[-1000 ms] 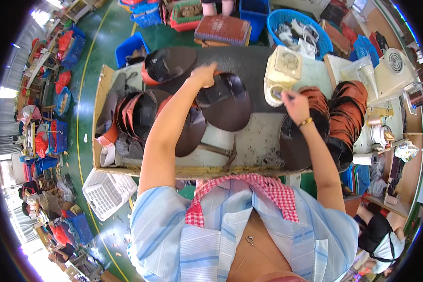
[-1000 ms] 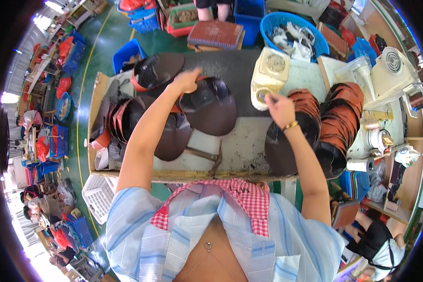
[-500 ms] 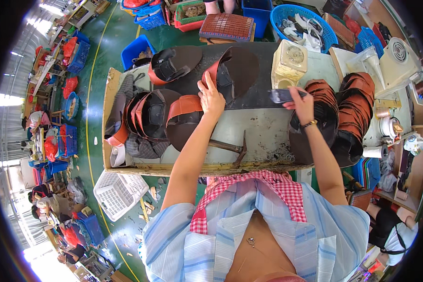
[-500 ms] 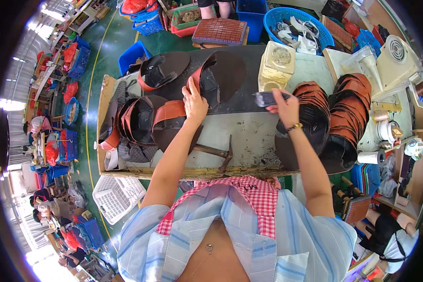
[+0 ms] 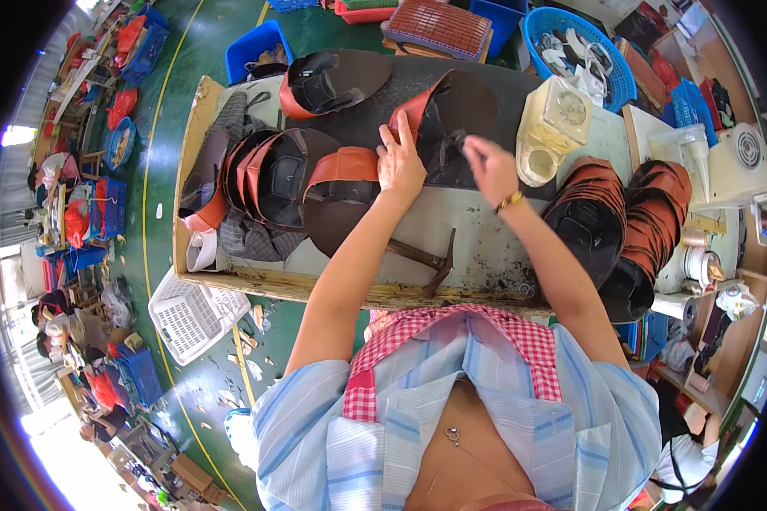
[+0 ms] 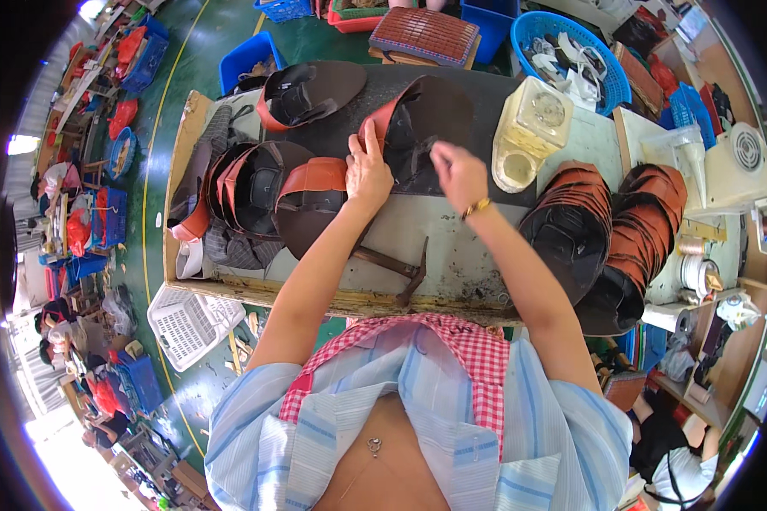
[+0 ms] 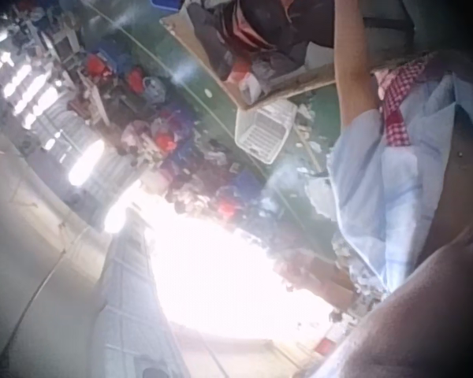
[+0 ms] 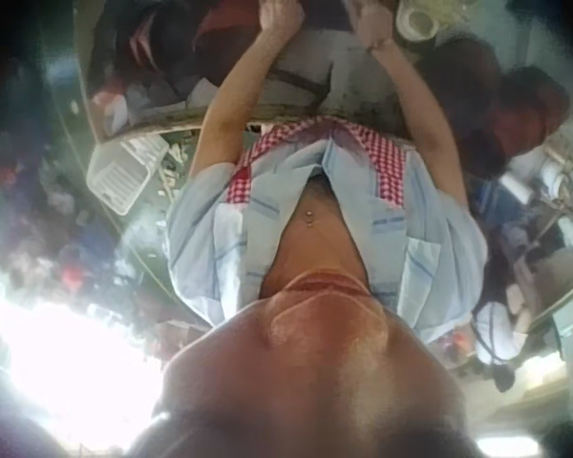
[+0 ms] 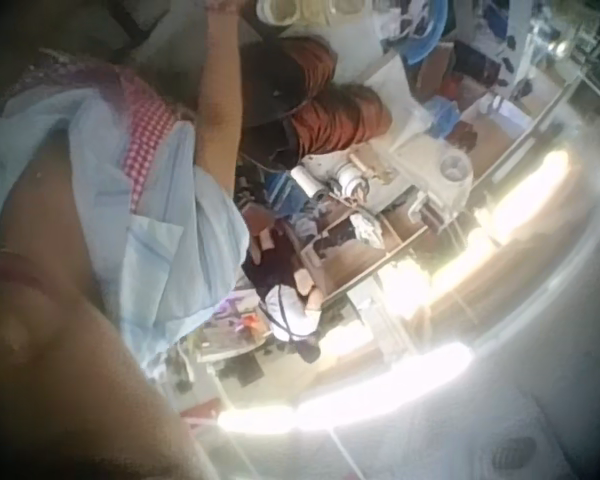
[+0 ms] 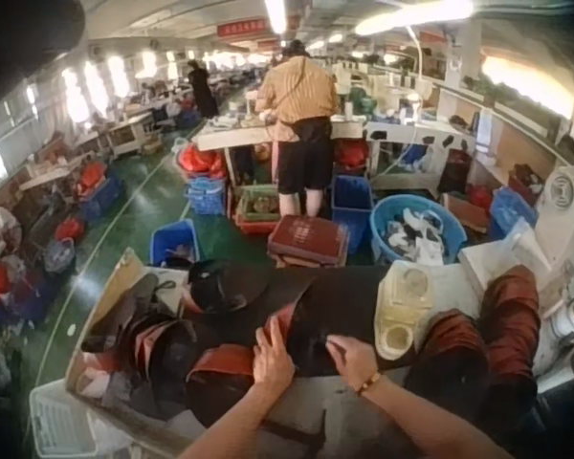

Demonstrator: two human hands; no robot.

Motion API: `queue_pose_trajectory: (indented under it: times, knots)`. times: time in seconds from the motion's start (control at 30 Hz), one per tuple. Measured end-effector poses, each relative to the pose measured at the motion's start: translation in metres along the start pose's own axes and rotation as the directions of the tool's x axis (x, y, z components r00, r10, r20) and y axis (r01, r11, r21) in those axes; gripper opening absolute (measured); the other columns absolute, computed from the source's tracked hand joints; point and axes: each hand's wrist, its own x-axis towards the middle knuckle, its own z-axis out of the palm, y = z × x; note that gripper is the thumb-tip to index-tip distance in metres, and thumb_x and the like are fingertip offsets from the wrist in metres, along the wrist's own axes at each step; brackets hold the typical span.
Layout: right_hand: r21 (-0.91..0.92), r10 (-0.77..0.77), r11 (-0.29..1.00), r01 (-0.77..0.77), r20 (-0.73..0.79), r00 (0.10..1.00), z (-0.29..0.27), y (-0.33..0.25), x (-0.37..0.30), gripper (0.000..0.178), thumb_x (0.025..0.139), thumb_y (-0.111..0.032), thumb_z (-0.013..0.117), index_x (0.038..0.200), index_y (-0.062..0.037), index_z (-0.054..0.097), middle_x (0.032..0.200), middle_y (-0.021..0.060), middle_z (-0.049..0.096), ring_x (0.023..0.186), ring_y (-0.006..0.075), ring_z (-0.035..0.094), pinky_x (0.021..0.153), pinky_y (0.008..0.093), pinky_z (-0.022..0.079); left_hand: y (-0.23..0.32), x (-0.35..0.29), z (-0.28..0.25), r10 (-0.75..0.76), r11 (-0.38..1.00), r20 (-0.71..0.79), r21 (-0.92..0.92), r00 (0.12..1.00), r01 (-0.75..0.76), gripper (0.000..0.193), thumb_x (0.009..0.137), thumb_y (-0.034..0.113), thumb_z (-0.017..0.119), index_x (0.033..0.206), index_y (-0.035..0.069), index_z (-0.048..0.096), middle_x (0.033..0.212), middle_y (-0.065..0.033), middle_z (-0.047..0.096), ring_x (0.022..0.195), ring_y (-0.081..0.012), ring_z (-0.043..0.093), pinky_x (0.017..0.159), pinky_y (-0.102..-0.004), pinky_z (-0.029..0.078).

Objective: Apply glue or cement to shoe components using a brush and organize the pieces.

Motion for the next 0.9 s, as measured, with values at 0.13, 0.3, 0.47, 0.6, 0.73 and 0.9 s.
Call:
queue_pose_trajectory:
  times: [0.13, 0.3, 0.47, 0.6, 0.73, 0.9]
  knots:
    - [0.185, 0.258, 0.929, -0.319, 0.293, 0.921, -0.009, -0.052, -0.026, 0.023, 0.089, -0.025, 0.061, 0.102, -0.007, 0.067, 0.081, 0.0098, 0.067, 0.067, 0.0197, 0.066, 0.059, 0.0319, 0.051, -0.008, -0.007, -0.007, -0.03, 0.995, -0.076, -0.095, 0.997, 0.023, 0.076, 0.074, 0.003, 0.059, 0.14, 0.007, 0.021, 0.124, -0.0299, 0.036, 0.094, -0.0477, 0.054, 0.079, -0.0483, 0.05]
    - [0.415, 0.413, 0.784, -0.461, 0.207, 0.887, -0.098, -0.04, -0.008, 0.031, 0.095, -0.025, 0.053, 0.111, -0.0006, 0.063, 0.081, 0.0051, 0.064, 0.058, 0.0094, 0.062, 0.052, 0.0214, 0.05, -0.014, 0.006, -0.1, 0.002, 0.913, -0.395, -0.374, 0.919, -0.162, 0.053, 0.078, 0.012, 0.059, 0.128, 0.007, 0.04, 0.106, -0.0287, 0.048, 0.093, -0.0457, 0.054, 0.08, -0.0487, 0.049]
    - [0.497, 0.375, 0.766, -0.408, 0.17, 0.911, -0.143, -0.026, -0.024, 0.031, 0.095, -0.022, 0.052, 0.111, 0.004, 0.061, 0.079, 0.0063, 0.065, 0.056, 0.0109, 0.061, 0.05, 0.0211, 0.048, -0.12, -0.037, -0.238, -0.213, 0.891, -0.408, -0.454, 0.888, 0.005, 0.042, 0.084, 0.015, 0.052, 0.125, 0.008, 0.049, 0.104, -0.0222, 0.059, 0.097, -0.0417, 0.053, 0.083, -0.0462, 0.046]
    - [0.527, 0.455, 0.725, -0.444, 0.118, 0.883, -0.137, -0.027, -0.021, 0.031, 0.093, -0.022, 0.057, 0.108, 0.0044, 0.062, 0.076, 0.0068, 0.065, 0.055, 0.0115, 0.062, 0.049, 0.0217, 0.048, -0.101, -0.038, -0.202, -0.302, 0.899, -0.464, -0.429, 0.833, 0.087, 0.046, 0.084, 0.02, 0.056, 0.126, 0.006, 0.046, 0.11, -0.0257, 0.055, 0.105, -0.0423, 0.049, 0.09, -0.0453, 0.041]
    - [0.55, 0.418, 0.75, -0.368, 0.036, 0.908, -0.136, -0.024, -0.002, 0.029, 0.092, -0.023, 0.059, 0.104, 0.0025, 0.065, 0.078, 0.0055, 0.065, 0.055, 0.0105, 0.062, 0.048, 0.0204, 0.046, -0.028, -0.026, -0.114, -0.247, 0.853, -0.497, -0.519, 0.832, -0.057, 0.055, 0.084, 0.025, 0.062, 0.128, 0.002, 0.039, 0.113, -0.0309, 0.047, 0.104, -0.0438, 0.047, 0.091, -0.0462, 0.04]
    - [0.572, 0.464, 0.697, -0.433, 0.101, 0.88, -0.149, -0.009, -0.015, 0.031, 0.091, -0.024, 0.06, 0.105, 0.0025, 0.065, 0.079, 0.0055, 0.065, 0.056, 0.01, 0.063, 0.047, 0.0199, 0.048, 0.022, -0.016, -0.039, -0.089, 0.987, -0.09, -0.143, 0.992, 0.076, 0.078, 0.077, 0.029, 0.071, 0.136, 0.003, 0.028, 0.123, -0.0308, 0.04, 0.11, -0.0445, 0.044, 0.093, -0.0466, 0.04]
